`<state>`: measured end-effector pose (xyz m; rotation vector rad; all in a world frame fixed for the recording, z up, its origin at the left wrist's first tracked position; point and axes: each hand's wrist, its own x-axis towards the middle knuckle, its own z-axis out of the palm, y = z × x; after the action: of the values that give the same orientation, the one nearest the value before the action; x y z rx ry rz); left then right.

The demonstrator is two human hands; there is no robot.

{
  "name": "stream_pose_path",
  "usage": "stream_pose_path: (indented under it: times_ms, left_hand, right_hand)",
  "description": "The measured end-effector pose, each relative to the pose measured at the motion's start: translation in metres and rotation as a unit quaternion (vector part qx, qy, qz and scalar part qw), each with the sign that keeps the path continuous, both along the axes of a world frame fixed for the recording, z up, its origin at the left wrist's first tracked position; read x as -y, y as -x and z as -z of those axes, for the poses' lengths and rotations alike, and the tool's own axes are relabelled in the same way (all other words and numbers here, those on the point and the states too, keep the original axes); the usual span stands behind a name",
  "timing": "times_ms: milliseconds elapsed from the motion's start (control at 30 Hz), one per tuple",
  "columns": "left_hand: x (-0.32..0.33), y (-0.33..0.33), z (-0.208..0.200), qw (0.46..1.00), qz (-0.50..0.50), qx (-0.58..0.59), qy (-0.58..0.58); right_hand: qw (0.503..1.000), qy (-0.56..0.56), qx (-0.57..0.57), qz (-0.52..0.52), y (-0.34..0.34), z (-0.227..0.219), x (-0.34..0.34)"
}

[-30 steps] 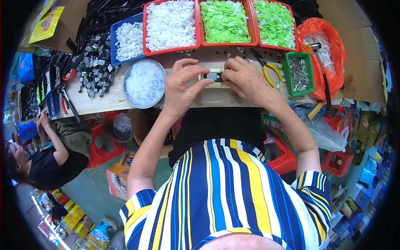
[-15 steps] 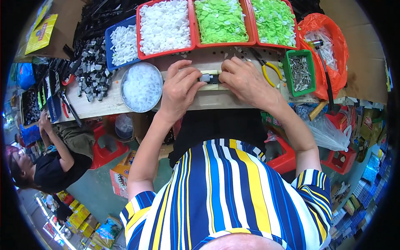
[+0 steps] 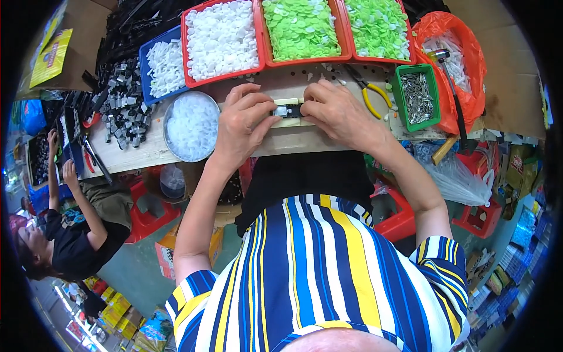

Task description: The worker is assembling small plastic components, such as colorful clips and black casings, at a factory workstation using their hands and pliers.

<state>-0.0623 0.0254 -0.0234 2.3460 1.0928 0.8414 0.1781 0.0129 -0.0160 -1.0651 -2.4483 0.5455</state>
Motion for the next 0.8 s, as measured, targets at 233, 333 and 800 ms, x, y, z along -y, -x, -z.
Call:
stream_pose_path:
  times_ms: [233,333,800]
  left_hand:
    - [0.000,0.002,0.002,1.000,-0.002,0.009,0.009]
    - [0.001,0.000,-0.004,1.000,0.001,0.013,0.009]
    - [-0.004,-0.006,-0.015,0.998,0.013,0.062,0.011]
  right_hand:
    - [1.000,0.008,0.030,-0.002,0.004,-0.004,-0.003]
    - [1.000,0.018,0.025,-0.002,0.003,-0.007,-0.002]
    - [0.998,-0.032,0.050,-0.004,0.001,-0.020,-0.005]
